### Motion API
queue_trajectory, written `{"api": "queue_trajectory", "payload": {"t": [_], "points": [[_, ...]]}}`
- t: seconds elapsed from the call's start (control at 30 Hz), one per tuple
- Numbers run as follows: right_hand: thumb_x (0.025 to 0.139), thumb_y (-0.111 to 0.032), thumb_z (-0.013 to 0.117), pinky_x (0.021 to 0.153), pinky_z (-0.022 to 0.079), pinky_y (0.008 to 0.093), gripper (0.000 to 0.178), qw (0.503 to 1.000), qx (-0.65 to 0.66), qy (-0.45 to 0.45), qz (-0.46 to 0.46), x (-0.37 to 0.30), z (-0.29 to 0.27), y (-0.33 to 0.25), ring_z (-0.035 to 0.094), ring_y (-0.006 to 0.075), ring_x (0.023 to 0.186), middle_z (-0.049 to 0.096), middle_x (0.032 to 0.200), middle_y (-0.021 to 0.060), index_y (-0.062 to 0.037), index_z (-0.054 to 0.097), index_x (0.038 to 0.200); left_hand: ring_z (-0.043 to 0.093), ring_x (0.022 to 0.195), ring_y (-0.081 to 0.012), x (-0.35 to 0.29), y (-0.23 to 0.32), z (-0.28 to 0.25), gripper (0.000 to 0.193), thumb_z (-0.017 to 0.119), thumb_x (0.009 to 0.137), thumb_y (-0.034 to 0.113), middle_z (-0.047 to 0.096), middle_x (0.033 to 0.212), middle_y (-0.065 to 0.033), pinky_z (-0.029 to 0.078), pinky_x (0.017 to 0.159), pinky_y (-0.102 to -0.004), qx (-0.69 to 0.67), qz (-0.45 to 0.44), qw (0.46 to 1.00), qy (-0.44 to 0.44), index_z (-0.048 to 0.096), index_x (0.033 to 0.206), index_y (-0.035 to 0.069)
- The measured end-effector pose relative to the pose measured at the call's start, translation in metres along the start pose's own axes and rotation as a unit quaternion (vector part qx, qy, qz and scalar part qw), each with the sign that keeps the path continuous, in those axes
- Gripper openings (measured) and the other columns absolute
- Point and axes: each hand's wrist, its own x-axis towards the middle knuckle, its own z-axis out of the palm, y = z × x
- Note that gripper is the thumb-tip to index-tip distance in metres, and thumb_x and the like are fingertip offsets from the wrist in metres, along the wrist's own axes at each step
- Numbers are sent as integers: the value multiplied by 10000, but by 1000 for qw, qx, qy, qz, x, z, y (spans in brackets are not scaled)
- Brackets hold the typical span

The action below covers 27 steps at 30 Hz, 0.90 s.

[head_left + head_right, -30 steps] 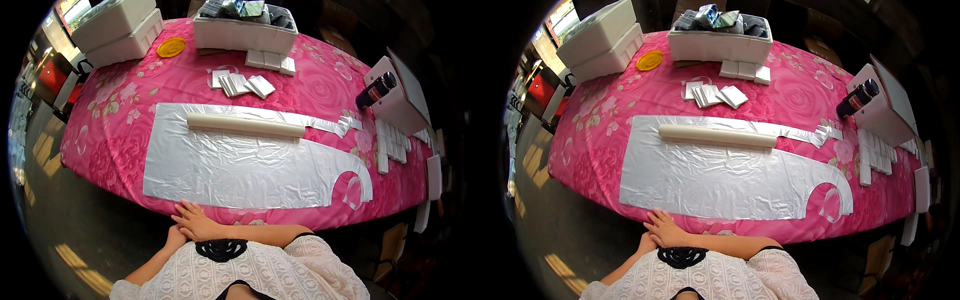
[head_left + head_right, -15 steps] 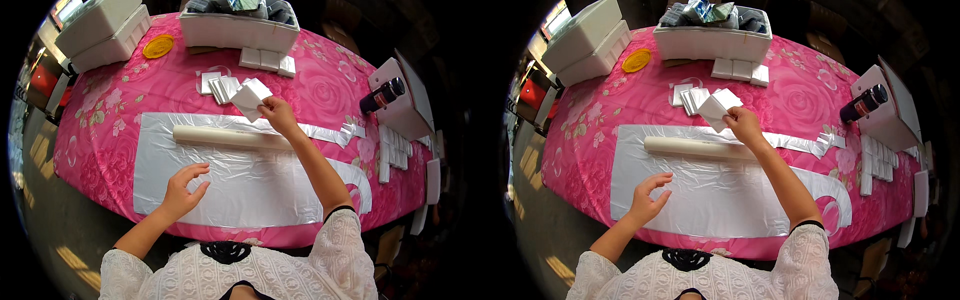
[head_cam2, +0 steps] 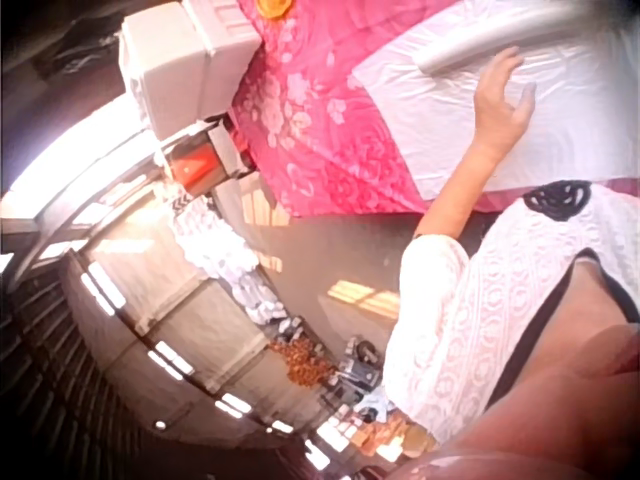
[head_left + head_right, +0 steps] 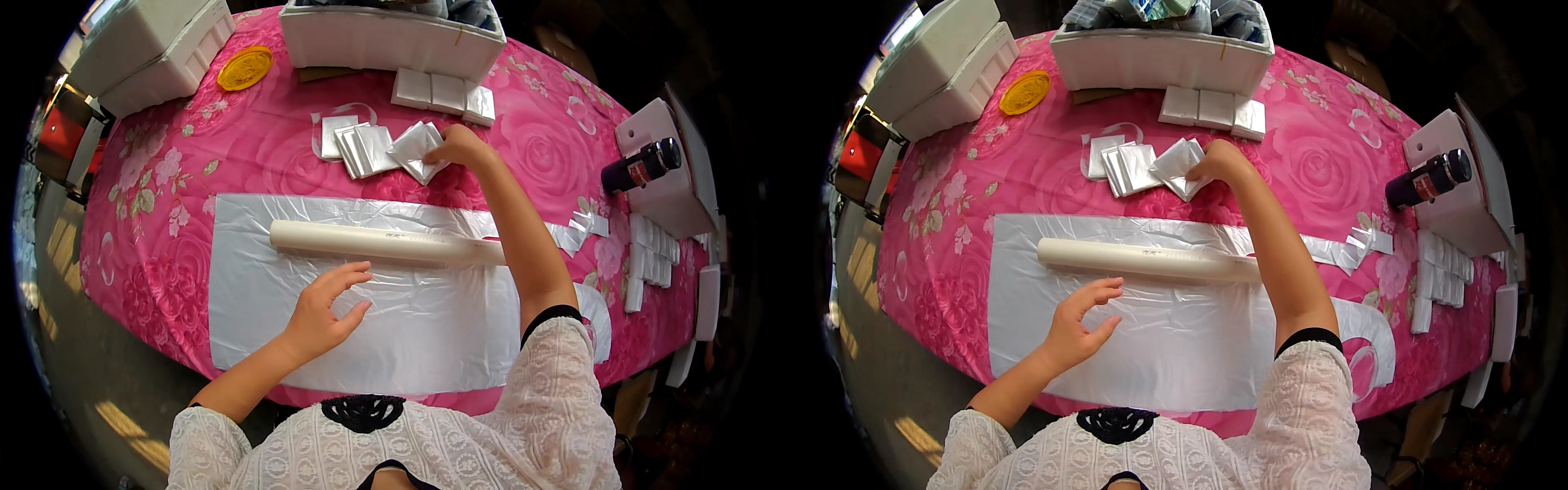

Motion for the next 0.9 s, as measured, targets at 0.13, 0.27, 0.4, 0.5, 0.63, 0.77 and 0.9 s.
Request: {"api": "queue_trajectory", "payload": {"t": [0.13, 0.27, 0.4, 0.5, 0.63, 0.77, 0.9], "points": [[660, -148, 739, 708, 481, 316, 336, 935, 337, -3, -113, -54, 16, -11, 626, 162, 764, 657, 867, 104, 4, 642, 944, 512, 1102, -254, -1, 1, -3, 521, 675, 751, 130, 501, 1232, -122, 420, 911, -345, -60, -36, 996, 55, 459, 1216, 36], [737, -58, 690, 759, 452, 295, 255, 880, 433, 2, -194, -156, 63, -55, 577, 117, 862, 631, 910, 44, -24, 607, 976, 466, 1143, -242, -1, -7, 9, 809, 741, 733, 263, 456, 1245, -125, 382, 954, -340, -84, 22, 983, 162, 257, 1341, 37], [683, -63, 718, 782, 438, 286, 417, 896, 347, 139, -240, -215, 130, -66, 568, 182, 867, 576, 929, 66, -60, 508, 1042, 542, 1016, -204, -16, -16, 34, 711, 766, 708, 205, 541, 1107, -107, 444, 880, -316, -236, 53, 959, 148, 349, 1260, 39], [623, -107, 733, 876, 407, 365, 715, 905, 326, 121, -244, -218, 167, -50, 510, 272, 1007, 546, 1062, 117, -77, 394, 1251, 580, 930, -200, -26, -40, 51, 600, 778, 682, 261, 578, 1016, -102, 488, 785, -308, -147, 62, 979, 131, 438, 1136, 66], [612, -115, 733, 915, 373, 387, 798, 906, 320, 113, -251, -224, 173, -50, 484, 302, 1044, 528, 1113, 135, -72, 347, 1309, 584, 894, -207, -32, -43, 54, 606, 796, 644, 299, 568, 960, -78, 487, 775, -313, -117, 52, 982, 139, 456, 1088, 65], [616, -74, 711, 898, 375, 391, 751, 917, 260, 135, -271, -217, 173, -48, 496, 310, 1010, 558, 1063, 125, -63, 375, 1287, 573, 826, -196, -24, -42, 53, 600, 816, 610, 297, 546, 894, -53, 485, 739, -316, -114, 15, 982, 148, 469, 1043, 69], [611, -26, 683, 847, 390, 389, 561, 925, 197, 183, -268, -214, 179, -45, 513, 303, 950, 595, 967, 95, -67, 506, 1142, 560, 781, -185, -22, -47, 55, 552, 833, 579, 255, 537, 871, -49, 478, 696, -307, -99, 11, 987, 126, 496, 978, 78]]}}
